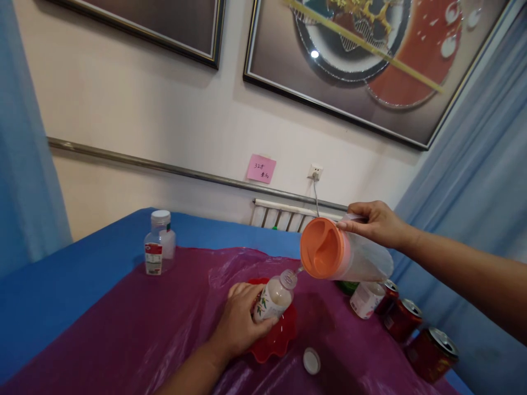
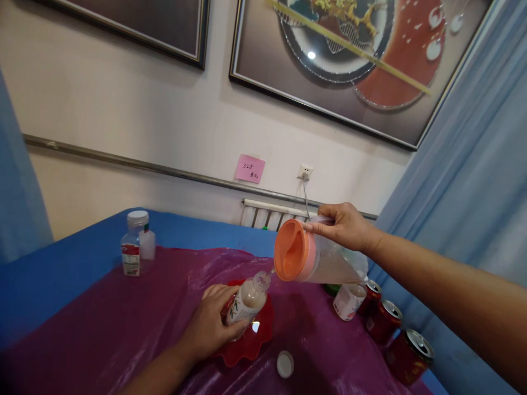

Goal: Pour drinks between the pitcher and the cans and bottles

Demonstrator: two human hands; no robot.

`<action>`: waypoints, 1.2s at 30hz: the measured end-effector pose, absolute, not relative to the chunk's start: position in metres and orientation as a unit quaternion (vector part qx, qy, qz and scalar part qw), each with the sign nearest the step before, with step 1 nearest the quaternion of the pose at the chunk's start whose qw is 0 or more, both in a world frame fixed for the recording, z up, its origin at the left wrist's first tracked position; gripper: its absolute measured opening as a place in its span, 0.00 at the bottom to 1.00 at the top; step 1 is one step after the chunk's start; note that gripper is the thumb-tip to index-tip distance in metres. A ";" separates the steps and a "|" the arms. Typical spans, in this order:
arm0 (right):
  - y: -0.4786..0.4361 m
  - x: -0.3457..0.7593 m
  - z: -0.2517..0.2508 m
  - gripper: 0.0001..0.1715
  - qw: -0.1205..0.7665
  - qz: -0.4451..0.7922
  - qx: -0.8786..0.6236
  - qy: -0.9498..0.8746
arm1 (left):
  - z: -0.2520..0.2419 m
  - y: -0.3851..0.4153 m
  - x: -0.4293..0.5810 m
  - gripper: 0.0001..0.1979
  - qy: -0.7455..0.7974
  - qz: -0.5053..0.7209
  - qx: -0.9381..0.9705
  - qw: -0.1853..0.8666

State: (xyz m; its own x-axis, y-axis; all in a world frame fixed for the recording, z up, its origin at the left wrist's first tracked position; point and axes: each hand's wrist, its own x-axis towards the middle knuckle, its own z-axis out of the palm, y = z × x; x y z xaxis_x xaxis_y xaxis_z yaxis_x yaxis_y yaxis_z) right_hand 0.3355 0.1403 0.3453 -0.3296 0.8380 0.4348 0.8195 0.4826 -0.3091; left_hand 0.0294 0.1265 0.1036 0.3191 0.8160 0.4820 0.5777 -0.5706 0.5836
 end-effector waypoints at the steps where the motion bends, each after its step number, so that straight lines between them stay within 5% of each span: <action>1: 0.140 0.336 0.346 0.36 0.276 0.017 -0.508 -0.816 | 0.104 0.126 0.029 0.26 0.436 0.388 0.797 0.154; 36: 0.135 0.329 0.345 0.37 0.259 0.011 -0.510 -0.820 | 0.103 0.125 0.030 0.25 0.429 0.377 0.804 0.165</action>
